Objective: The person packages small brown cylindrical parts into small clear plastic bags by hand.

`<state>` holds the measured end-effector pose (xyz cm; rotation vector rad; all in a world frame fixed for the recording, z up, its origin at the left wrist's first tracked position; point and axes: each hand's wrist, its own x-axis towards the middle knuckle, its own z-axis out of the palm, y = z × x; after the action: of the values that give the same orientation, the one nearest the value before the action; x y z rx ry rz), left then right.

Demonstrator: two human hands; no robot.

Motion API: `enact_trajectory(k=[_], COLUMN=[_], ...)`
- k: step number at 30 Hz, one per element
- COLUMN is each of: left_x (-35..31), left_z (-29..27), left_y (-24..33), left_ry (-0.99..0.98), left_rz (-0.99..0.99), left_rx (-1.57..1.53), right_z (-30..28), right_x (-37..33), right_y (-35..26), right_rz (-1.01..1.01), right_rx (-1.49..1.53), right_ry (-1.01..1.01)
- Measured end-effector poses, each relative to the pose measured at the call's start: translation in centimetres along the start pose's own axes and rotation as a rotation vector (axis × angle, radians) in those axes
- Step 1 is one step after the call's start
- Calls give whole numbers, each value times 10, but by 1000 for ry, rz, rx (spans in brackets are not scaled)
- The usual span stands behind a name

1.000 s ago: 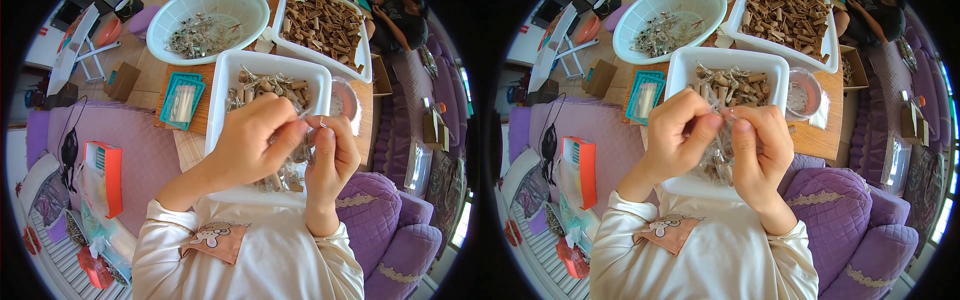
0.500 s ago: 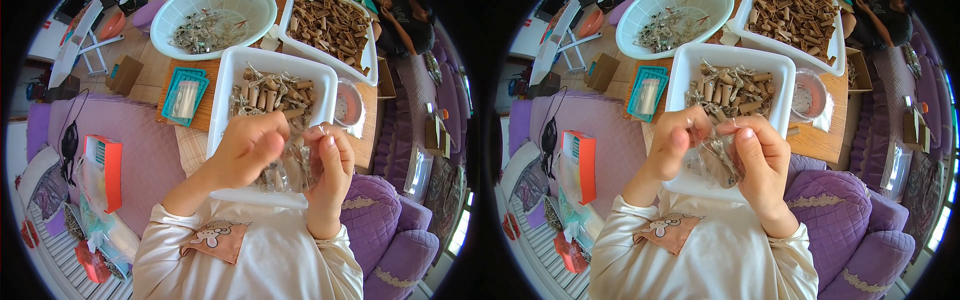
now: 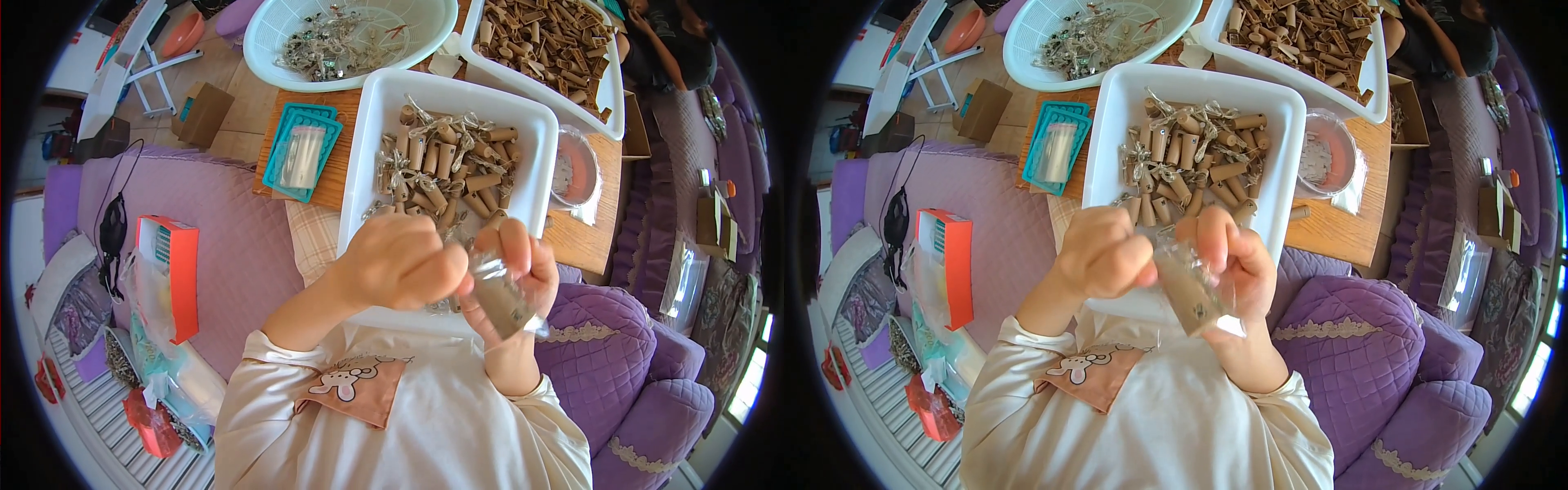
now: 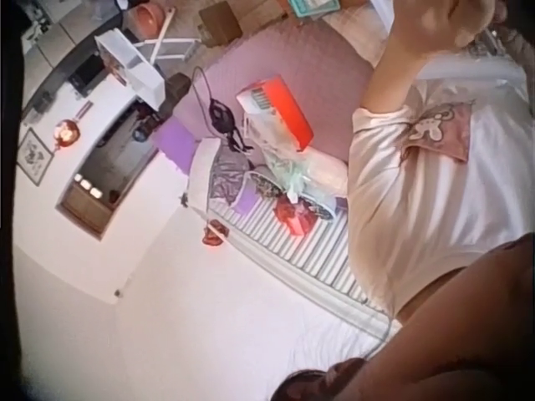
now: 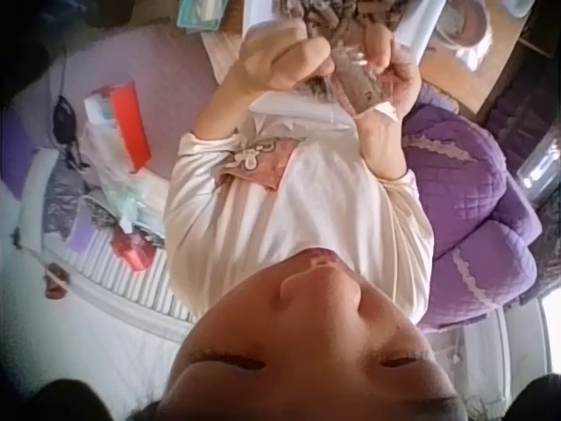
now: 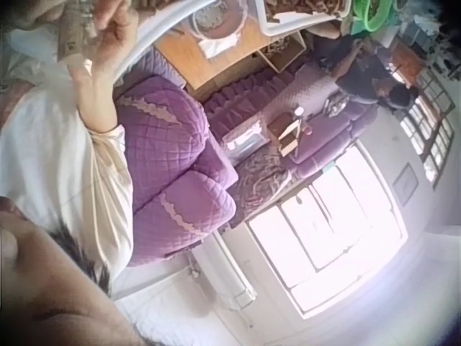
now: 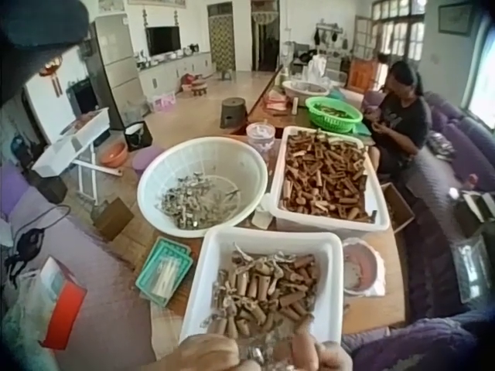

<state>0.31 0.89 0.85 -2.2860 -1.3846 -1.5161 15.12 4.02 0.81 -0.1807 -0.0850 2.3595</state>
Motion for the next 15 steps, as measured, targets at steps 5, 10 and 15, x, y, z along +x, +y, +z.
enact_trajectory(k=[5,10,15], left_x=[-30,-72,-68], left_z=[-8,-36,-33], left_y=[-16,-36,-33], left_ry=[-23,166,539], left_rz=[150,-511,-956], left_rx=[5,-320,-611], right_z=[1,-18,-17], right_x=[-8,-5,26], right_y=[-7,-20,-28], right_rz=[215,426,319], right_rx=[-840,-1532,-2255], right_ry=[171,-91,-183])
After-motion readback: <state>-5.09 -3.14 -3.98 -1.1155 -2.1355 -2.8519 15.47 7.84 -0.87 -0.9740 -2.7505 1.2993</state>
